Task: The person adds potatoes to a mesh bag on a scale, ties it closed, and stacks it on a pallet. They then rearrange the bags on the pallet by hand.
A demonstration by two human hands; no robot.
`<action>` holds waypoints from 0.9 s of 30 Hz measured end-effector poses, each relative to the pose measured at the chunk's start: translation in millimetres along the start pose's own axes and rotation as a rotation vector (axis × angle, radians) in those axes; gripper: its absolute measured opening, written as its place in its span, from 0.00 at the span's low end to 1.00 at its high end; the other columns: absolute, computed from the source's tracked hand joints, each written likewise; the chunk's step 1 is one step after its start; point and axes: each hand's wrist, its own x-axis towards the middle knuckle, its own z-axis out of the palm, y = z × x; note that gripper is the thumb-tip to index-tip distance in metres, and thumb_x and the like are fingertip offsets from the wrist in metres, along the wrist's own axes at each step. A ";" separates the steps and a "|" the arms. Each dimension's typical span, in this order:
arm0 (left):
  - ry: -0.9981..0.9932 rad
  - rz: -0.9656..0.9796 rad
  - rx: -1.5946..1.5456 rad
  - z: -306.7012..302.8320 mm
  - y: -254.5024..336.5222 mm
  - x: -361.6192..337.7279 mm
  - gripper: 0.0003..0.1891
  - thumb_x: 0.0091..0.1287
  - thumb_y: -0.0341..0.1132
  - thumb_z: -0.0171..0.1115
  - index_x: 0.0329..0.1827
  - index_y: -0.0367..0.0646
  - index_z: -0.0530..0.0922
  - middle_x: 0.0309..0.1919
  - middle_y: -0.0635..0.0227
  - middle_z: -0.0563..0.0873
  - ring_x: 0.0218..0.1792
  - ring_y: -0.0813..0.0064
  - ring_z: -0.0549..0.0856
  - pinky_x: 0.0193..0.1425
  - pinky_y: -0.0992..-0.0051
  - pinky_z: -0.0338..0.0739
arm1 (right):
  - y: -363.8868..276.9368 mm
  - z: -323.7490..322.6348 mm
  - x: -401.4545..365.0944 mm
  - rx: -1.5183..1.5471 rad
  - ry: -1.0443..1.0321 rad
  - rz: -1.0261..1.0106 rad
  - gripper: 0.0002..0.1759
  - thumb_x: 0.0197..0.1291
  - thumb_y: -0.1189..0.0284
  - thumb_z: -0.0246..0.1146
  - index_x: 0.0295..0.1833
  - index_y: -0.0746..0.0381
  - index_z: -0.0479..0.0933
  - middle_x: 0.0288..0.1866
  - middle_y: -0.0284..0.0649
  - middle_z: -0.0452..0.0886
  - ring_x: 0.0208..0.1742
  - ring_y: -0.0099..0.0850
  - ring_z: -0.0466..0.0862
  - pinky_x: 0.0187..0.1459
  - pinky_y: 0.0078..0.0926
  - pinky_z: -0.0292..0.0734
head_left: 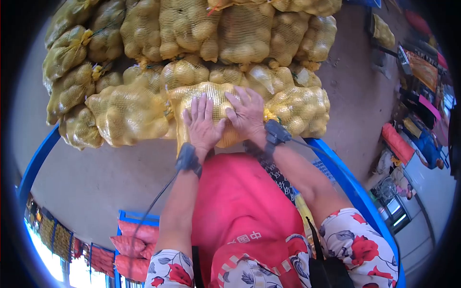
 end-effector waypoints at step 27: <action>-0.181 0.018 0.176 -16.7 45.1 12.0 0.31 0.62 0.49 0.57 0.65 0.41 0.66 0.67 0.62 0.66 0.72 0.57 0.56 0.71 0.43 0.41 | 88.5 -53.0 28.2 0.370 -0.040 -0.088 0.30 0.47 0.63 0.66 0.58 0.60 0.72 0.60 0.46 0.71 0.61 0.46 0.70 0.62 0.45 0.64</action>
